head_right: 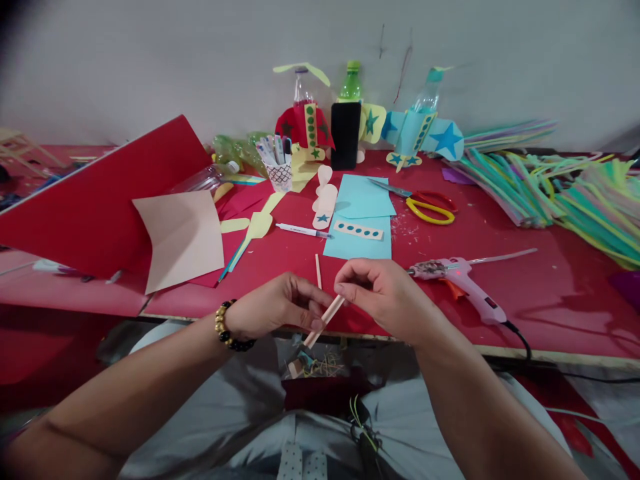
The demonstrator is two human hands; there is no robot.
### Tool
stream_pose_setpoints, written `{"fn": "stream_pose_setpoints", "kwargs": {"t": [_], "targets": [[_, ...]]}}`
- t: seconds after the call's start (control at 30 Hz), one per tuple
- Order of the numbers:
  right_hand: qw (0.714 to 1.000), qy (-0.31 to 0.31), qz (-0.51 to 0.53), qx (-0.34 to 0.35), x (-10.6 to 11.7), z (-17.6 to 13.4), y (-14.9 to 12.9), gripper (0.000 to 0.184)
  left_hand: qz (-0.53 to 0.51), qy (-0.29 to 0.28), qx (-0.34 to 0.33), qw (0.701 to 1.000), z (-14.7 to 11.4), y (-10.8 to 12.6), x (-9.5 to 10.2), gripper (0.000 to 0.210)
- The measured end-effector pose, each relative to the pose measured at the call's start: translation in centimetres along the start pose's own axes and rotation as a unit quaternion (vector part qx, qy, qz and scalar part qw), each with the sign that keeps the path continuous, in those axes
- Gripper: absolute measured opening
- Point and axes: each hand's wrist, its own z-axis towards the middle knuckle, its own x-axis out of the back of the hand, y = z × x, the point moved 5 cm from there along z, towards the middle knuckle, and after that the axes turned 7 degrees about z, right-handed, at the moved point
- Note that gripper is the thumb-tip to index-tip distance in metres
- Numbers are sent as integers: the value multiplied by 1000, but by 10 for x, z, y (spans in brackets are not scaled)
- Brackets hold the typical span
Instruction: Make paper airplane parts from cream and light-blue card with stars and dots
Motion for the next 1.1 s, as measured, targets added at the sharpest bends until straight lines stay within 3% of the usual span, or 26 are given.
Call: {"fn": "stream_pose_setpoints", "kwargs": {"t": [0.23, 1.1], "targets": [[1000, -3, 1, -11, -1, 2, 3, 7, 6, -4, 9, 1000, 1, -1, -1, 31], [998, -26, 54, -20, -3, -1, 4, 7, -17, -36, 39, 998, 2, -4, -1, 34]]}}
